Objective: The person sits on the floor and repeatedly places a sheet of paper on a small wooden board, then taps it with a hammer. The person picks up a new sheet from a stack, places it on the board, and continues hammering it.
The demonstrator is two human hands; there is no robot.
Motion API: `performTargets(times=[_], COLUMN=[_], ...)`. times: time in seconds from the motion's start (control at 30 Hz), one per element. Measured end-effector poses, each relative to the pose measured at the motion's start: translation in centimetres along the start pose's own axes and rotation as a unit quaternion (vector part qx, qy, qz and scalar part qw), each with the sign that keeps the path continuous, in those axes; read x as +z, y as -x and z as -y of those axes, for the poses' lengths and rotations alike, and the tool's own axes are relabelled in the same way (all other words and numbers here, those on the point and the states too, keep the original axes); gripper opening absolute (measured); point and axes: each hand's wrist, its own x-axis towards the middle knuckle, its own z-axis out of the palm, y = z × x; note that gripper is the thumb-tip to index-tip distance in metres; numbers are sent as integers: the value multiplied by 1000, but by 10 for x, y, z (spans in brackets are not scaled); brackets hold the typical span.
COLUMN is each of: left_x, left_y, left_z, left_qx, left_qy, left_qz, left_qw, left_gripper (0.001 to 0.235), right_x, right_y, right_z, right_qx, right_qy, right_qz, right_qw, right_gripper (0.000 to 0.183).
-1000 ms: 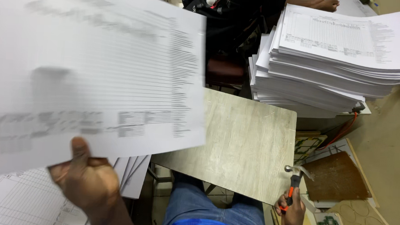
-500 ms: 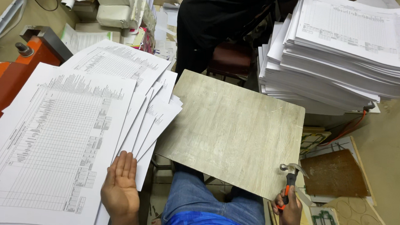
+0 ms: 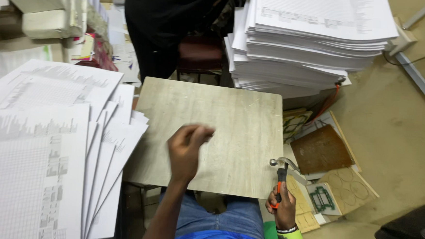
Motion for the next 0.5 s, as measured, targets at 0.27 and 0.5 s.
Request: performTargets(times=[0.27, 0.5], left_x=[264, 337], left_y=[-281, -407], left_z=[85, 151], left_qx=[306, 331], left_qy=[-336, -520], left_qz=[191, 197], left_qw=[870, 762], left_gripper=[26, 35], right_x=[-33, -79], right_y=[24, 18], right_z=[4, -35], right_qx=[-9, 74], right_qy=[20, -15], right_qz=[-42, -126], right_qw=[999, 989], right_gripper=[55, 53])
